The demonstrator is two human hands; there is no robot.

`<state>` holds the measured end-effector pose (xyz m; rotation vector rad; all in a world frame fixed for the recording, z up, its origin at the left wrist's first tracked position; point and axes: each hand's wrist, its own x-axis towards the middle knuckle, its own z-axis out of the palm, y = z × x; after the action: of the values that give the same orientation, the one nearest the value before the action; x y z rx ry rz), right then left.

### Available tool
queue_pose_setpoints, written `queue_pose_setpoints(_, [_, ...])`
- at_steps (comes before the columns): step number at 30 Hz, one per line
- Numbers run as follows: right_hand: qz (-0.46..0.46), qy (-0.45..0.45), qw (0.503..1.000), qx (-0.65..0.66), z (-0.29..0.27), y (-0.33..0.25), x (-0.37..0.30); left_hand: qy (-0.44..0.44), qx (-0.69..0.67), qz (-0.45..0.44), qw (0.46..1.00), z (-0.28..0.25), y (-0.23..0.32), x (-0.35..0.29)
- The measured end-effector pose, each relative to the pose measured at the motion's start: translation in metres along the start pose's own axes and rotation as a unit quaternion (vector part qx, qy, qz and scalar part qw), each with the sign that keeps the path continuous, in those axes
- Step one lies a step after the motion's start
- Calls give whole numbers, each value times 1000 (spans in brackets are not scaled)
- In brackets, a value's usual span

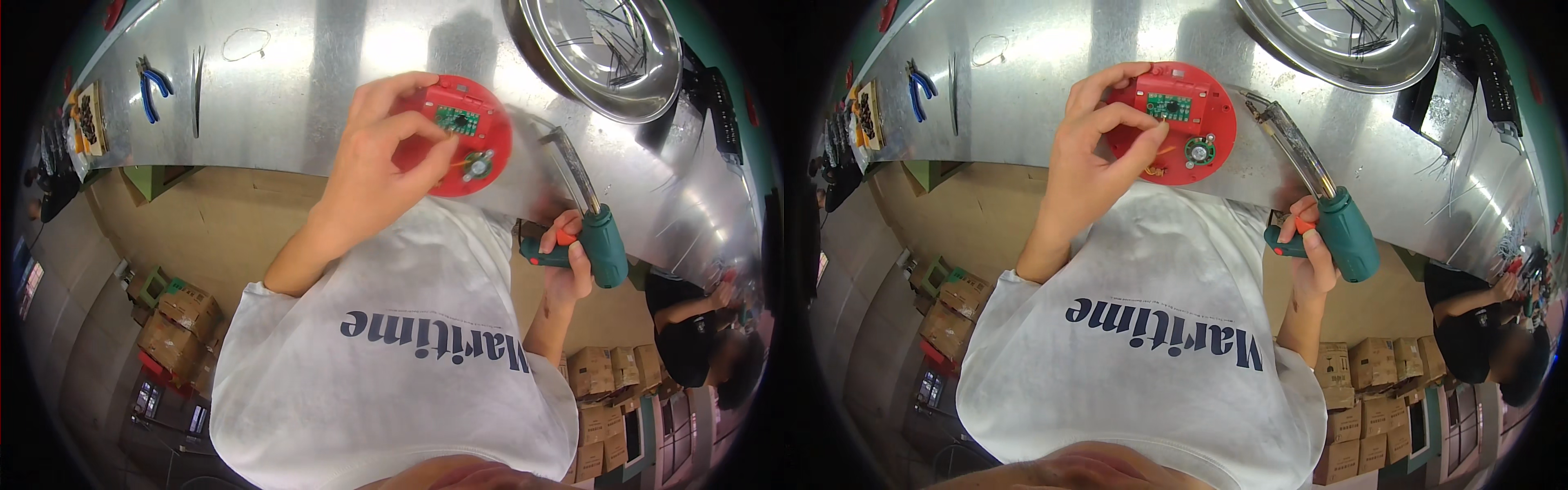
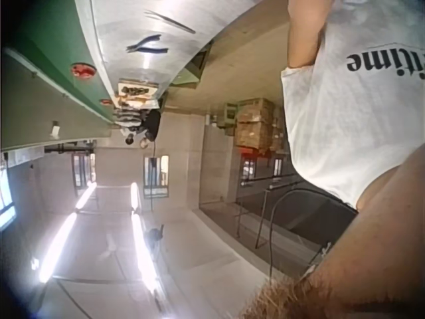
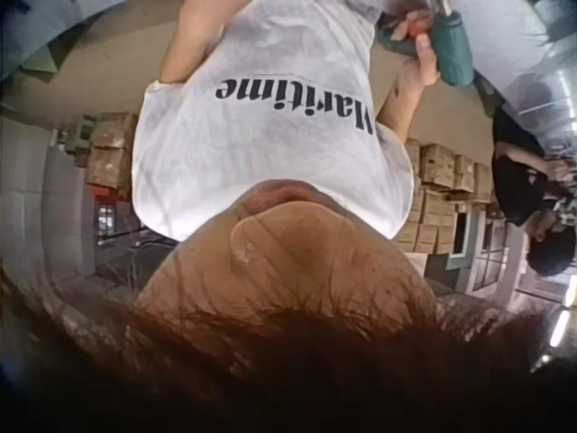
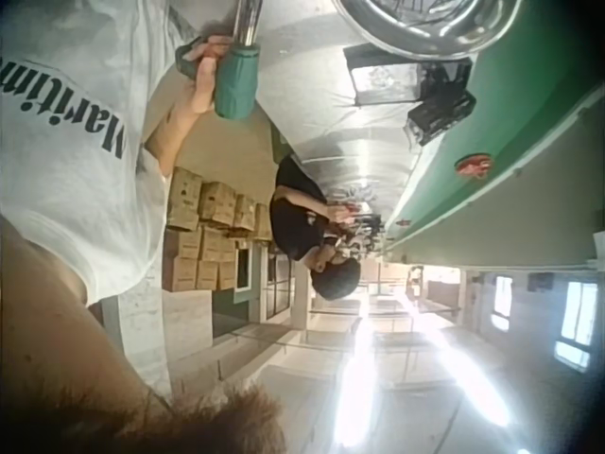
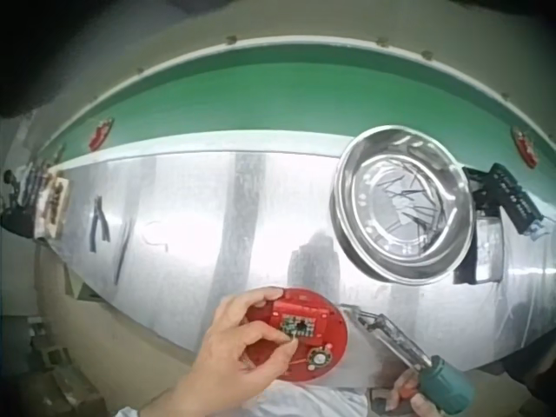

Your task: Soldering electronic components onto a small printed circuit board and organizing parts on an assembly line.

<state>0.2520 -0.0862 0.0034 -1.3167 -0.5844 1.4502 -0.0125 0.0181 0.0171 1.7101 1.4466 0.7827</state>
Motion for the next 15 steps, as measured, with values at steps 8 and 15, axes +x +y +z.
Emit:
queue_pose_setpoints(8, [-47, 37, 997, 55, 5, 10, -1, -146, 150, 140, 968, -30, 6, 29])
queue_pose_setpoints(15, [-55, 67, 987, 135, 9, 13, -2, 20, 189, 140, 972, -66, -22, 116])
